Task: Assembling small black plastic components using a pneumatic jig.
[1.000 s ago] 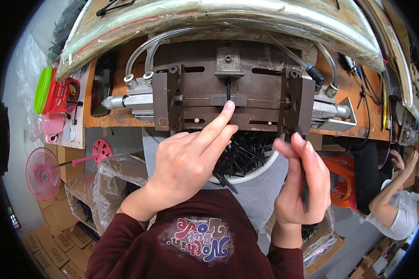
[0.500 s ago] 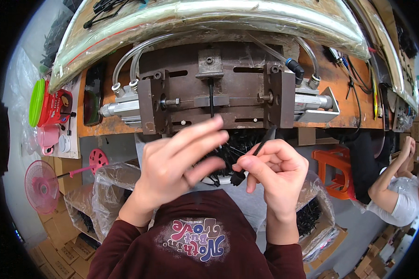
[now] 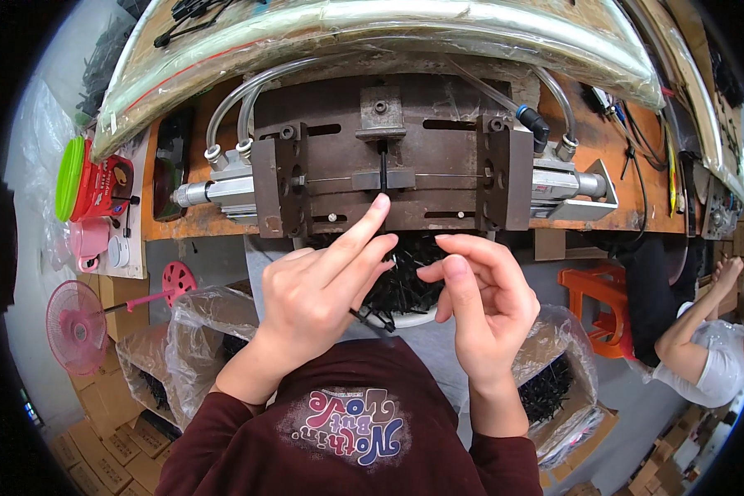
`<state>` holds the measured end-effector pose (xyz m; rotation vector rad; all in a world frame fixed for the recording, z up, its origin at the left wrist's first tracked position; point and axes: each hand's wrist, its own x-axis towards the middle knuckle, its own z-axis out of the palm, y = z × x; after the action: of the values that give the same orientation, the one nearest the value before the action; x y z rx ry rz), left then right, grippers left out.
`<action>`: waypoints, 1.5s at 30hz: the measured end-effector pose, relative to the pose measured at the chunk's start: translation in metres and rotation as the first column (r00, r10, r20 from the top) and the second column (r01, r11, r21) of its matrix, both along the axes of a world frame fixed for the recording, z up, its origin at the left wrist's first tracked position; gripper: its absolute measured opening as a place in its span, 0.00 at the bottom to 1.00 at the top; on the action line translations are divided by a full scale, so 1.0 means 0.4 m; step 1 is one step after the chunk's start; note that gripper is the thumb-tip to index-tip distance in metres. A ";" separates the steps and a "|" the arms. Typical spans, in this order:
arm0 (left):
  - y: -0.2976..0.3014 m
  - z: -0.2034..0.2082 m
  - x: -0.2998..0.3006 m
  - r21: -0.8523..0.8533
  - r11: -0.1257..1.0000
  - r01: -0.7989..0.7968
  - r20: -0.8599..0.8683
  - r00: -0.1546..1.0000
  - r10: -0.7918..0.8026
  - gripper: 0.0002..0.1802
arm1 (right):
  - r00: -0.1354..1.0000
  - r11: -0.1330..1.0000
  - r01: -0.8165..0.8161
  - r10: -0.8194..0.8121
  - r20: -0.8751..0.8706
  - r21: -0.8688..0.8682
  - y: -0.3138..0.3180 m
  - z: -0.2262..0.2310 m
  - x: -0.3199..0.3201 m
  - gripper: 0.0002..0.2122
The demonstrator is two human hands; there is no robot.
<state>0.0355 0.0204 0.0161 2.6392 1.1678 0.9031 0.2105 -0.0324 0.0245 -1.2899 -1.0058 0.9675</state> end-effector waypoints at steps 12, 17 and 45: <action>0.009 0.010 0.030 0.004 0.998 -0.065 -0.095 0.993 0.065 0.13 | 0.986 0.967 -0.125 0.145 -0.077 0.222 -0.054 -0.028 0.001 0.26; -0.002 0.033 0.032 -0.051 0.995 -0.085 -0.101 0.992 0.080 0.15 | 0.983 0.984 -0.139 0.150 -0.102 0.111 -0.045 -0.001 -0.035 0.11; -0.148 0.077 -0.254 -0.529 0.748 0.401 0.822 0.461 0.334 0.09 | 0.946 0.856 -0.268 0.321 -0.047 0.442 0.209 0.230 -0.310 0.08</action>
<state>-0.0660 -0.0390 0.0469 1.2031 0.8397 1.2865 0.0866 0.0512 0.1165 -0.7111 -1.2647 0.9694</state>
